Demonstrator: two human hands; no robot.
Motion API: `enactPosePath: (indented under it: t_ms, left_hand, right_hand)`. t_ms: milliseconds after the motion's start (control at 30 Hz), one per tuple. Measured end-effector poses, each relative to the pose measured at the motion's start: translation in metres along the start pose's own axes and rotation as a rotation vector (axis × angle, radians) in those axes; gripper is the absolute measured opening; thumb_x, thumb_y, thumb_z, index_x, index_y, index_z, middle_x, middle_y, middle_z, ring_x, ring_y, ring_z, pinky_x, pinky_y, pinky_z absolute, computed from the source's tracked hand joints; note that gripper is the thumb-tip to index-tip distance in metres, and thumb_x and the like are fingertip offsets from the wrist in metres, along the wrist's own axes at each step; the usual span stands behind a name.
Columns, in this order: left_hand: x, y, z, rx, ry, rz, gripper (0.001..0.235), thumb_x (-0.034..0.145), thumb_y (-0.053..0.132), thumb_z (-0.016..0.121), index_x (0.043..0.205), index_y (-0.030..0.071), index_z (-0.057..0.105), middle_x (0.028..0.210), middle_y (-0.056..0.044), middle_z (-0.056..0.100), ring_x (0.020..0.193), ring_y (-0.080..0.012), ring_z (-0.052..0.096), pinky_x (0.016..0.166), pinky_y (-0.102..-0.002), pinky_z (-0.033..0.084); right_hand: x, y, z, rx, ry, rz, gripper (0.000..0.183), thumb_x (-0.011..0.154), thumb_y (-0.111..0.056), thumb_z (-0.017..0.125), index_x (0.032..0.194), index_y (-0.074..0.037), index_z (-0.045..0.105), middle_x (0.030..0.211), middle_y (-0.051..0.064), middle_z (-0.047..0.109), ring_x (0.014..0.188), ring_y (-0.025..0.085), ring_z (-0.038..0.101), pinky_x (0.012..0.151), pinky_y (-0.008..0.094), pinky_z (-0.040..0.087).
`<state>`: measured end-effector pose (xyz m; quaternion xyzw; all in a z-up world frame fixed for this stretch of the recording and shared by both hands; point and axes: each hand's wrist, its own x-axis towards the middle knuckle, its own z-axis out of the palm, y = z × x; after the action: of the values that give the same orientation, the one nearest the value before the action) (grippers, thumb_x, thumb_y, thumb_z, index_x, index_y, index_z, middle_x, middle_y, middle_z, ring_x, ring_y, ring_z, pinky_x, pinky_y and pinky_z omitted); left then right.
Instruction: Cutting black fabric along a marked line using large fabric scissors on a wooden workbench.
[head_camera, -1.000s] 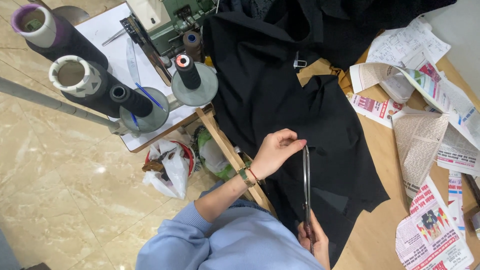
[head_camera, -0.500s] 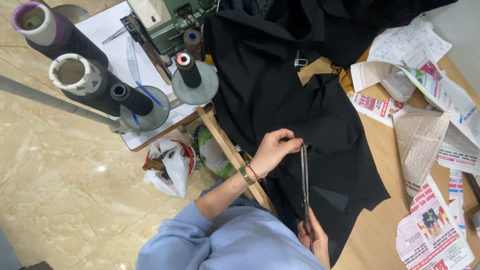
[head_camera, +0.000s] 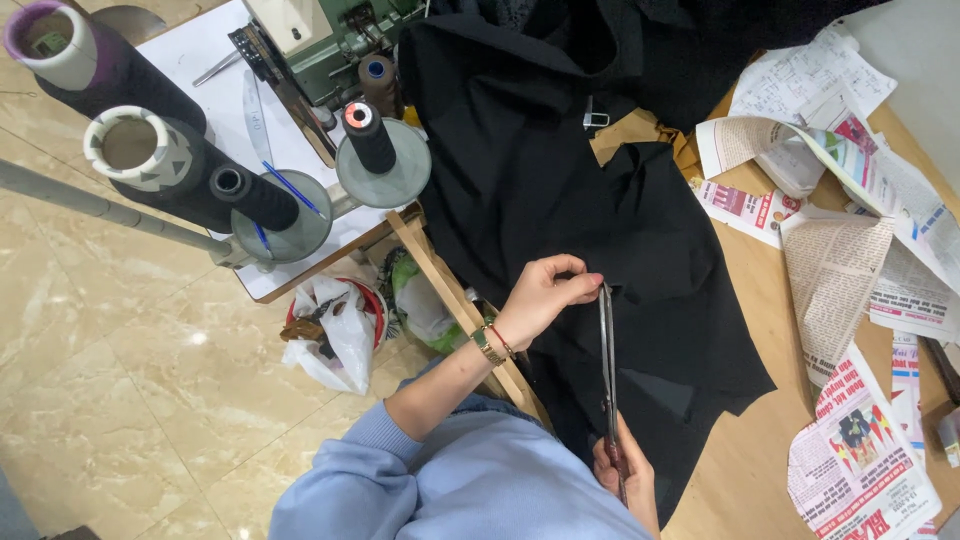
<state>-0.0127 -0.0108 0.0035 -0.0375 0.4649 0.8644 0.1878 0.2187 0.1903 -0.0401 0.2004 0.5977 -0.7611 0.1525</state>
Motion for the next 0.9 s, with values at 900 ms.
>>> enactPosePath:
  t_ms: [900]
  left_hand:
    - [0.004, -0.005, -0.002, -0.041, -0.008, -0.033, 0.01, 0.091, 0.009, 0.075, 0.087, 0.004, 0.067, 0.092, -0.01, 0.075, 0.091, -0.0162, 0.074, 0.094, -0.028, 0.063]
  right_hand:
    - [0.01, 0.025, -0.021, 0.095, 0.053, 0.039, 0.076, 0.092, 0.005, 0.051, 0.163, -0.014, 0.035, 0.08, 0.011, 0.037, 0.056, 0.009, 0.035, 0.053, 0.017, 0.025]
